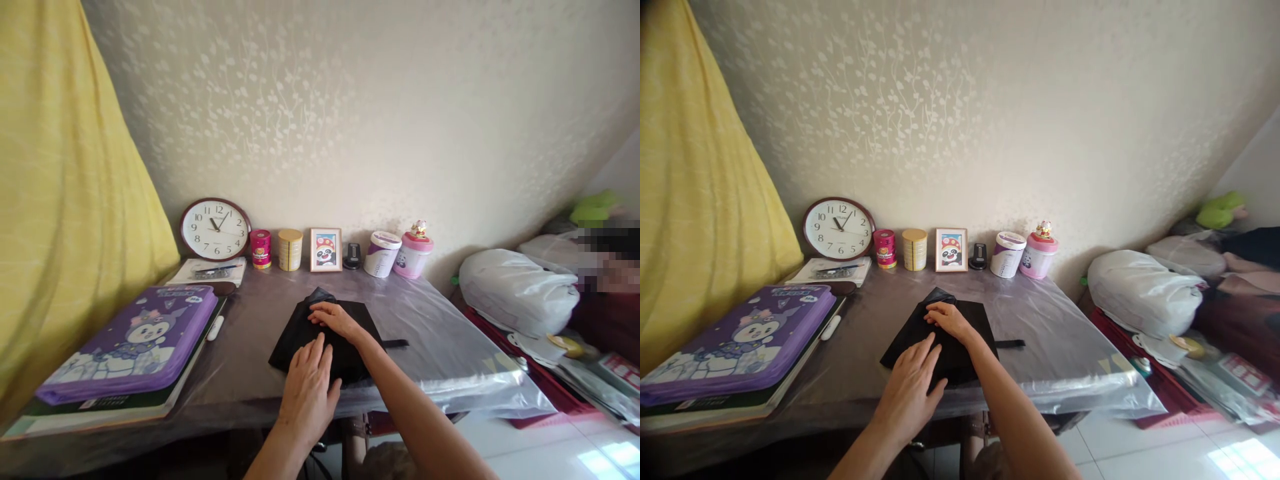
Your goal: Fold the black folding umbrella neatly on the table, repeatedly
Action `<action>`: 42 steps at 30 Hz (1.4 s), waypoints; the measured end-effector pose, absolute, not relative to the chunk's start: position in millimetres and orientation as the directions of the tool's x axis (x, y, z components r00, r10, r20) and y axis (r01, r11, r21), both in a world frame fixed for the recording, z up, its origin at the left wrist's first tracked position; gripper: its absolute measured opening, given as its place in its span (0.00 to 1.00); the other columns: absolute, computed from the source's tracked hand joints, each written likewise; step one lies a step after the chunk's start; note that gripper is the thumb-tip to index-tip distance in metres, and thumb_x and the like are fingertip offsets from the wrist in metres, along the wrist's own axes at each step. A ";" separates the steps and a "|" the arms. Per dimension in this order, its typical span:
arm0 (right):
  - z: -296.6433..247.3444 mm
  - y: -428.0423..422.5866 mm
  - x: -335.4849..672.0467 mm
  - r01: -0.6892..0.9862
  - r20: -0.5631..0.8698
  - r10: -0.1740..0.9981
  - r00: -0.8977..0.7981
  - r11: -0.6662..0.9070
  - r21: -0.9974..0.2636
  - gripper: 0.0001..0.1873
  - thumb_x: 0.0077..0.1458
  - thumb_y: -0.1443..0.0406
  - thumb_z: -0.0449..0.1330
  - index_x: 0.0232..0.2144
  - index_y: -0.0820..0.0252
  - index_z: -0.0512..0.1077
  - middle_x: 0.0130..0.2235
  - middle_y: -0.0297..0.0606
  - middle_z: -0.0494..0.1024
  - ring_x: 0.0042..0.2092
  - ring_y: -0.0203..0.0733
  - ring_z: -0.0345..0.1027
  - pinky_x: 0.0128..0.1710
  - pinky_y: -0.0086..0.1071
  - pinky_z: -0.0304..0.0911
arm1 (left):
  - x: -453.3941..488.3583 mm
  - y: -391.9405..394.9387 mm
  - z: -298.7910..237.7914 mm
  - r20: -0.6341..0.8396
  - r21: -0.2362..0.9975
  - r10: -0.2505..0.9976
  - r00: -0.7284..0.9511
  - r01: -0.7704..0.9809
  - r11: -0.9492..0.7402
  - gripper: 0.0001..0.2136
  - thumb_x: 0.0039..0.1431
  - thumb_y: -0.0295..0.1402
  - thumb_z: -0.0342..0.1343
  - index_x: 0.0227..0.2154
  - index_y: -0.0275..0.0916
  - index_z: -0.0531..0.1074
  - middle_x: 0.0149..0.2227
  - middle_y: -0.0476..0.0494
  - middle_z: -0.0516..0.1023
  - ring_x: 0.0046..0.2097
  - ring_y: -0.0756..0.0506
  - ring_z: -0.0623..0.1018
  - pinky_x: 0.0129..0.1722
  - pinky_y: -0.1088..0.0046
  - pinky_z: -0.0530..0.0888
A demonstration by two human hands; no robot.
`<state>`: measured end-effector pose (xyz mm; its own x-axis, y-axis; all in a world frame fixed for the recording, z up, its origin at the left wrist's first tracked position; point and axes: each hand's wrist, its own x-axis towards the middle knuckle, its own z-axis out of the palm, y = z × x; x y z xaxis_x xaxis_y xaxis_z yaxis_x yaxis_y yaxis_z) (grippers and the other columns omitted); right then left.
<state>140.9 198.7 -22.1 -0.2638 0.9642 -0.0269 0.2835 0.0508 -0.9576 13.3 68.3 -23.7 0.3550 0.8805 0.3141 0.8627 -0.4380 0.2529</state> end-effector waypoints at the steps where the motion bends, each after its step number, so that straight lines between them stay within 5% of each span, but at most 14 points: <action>1: -23.1 198.6 141.3 0.292 -0.010 0.960 -0.279 0.075 -0.953 0.14 0.50 0.65 0.56 0.40 0.62 0.72 0.35 0.39 0.79 0.36 0.36 0.72 0.38 0.31 0.65 | 15.4 69.3 -31.4 0.312 0.243 0.870 0.383 0.852 -0.463 0.25 0.55 0.36 0.48 0.57 0.38 0.57 0.61 0.40 0.56 0.60 0.39 0.58 0.58 0.57 0.57; 7: -25.6 192.3 144.7 0.405 0.133 0.929 -0.345 0.275 -0.872 0.12 0.50 0.65 0.55 0.37 0.59 0.75 0.37 0.38 0.78 0.40 0.39 0.71 0.43 0.34 0.64 | 19.3 72.5 -58.2 0.228 0.242 0.885 0.406 0.857 -0.455 0.31 0.53 0.36 0.48 0.60 0.37 0.51 0.64 0.41 0.51 0.64 0.39 0.51 0.61 0.53 0.49; 12: -27.8 194.9 153.6 0.696 0.332 0.869 -0.367 0.493 -0.522 0.11 0.53 0.69 0.54 0.35 0.58 0.75 0.40 0.39 0.77 0.44 0.40 0.68 0.50 0.36 0.57 | 20.4 71.9 -57.1 0.218 0.239 0.890 0.402 0.862 -0.448 0.31 0.52 0.36 0.48 0.61 0.37 0.50 0.64 0.40 0.50 0.63 0.39 0.53 0.61 0.54 0.50; 16: -36.8 211.9 158.3 0.806 0.335 0.880 -0.337 0.453 -0.380 0.14 0.56 0.67 0.51 0.41 0.57 0.74 0.48 0.40 0.73 0.50 0.41 0.63 0.53 0.38 0.53 | 22.0 72.3 -60.5 0.210 0.238 0.896 0.392 0.868 -0.435 0.32 0.52 0.35 0.48 0.61 0.38 0.49 0.64 0.41 0.49 0.63 0.39 0.53 0.60 0.54 0.51; 22: -38.6 223.3 154.1 0.924 0.287 0.952 -0.110 0.204 -0.324 0.19 0.58 0.63 0.49 0.52 0.56 0.66 0.58 0.42 0.62 0.56 0.49 0.56 0.54 0.45 0.50 | 22.3 72.5 -62.3 0.208 0.259 0.896 0.392 0.861 -0.437 0.32 0.52 0.35 0.48 0.61 0.38 0.49 0.64 0.41 0.48 0.63 0.39 0.53 0.60 0.54 0.51; 25: -30.1 214.6 148.9 0.892 0.374 0.905 -0.204 0.330 -0.310 0.16 0.58 0.64 0.49 0.46 0.58 0.71 0.53 0.43 0.68 0.53 0.46 0.60 0.54 0.39 0.51 | 22.2 72.2 -60.3 0.202 0.269 0.900 0.387 0.861 -0.431 0.33 0.51 0.35 0.48 0.61 0.38 0.48 0.64 0.41 0.48 0.62 0.39 0.54 0.60 0.55 0.52; 29: -29.1 207.8 141.3 0.763 0.271 0.822 -0.501 0.567 -0.311 0.14 0.58 0.62 0.50 0.36 0.55 0.76 0.42 0.38 0.77 0.51 0.41 0.63 0.55 0.37 0.49 | 22.0 71.9 -57.4 0.170 0.271 0.910 0.379 0.870 -0.413 0.33 0.50 0.34 0.49 0.61 0.38 0.48 0.64 0.42 0.48 0.62 0.39 0.55 0.59 0.55 0.53; 35: -39.2 218.6 135.4 0.917 0.290 0.927 -0.239 0.314 -0.246 0.16 0.58 0.61 0.50 0.46 0.54 0.71 0.57 0.41 0.65 0.60 0.46 0.51 0.58 0.47 0.41 | 22.6 72.0 -59.8 0.168 0.274 0.913 0.371 0.872 -0.405 0.33 0.50 0.34 0.49 0.61 0.40 0.48 0.64 0.44 0.48 0.62 0.39 0.56 0.59 0.57 0.54; 42: -30.3 205.9 124.4 0.818 0.158 0.848 -0.505 0.529 -0.226 0.13 0.58 0.61 0.51 0.36 0.53 0.76 0.46 0.39 0.76 0.56 0.45 0.60 0.58 0.48 0.39 | 21.5 69.6 -53.0 0.166 0.300 0.918 0.360 0.868 -0.395 0.33 0.49 0.32 0.49 0.61 0.38 0.49 0.64 0.44 0.50 0.60 0.39 0.59 0.58 0.58 0.55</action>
<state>124.4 205.9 -30.3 -0.5049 0.8485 0.1584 0.8179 0.5290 -0.2262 21.5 69.6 -53.0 0.3601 0.9180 0.1659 0.8684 -0.3949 0.2999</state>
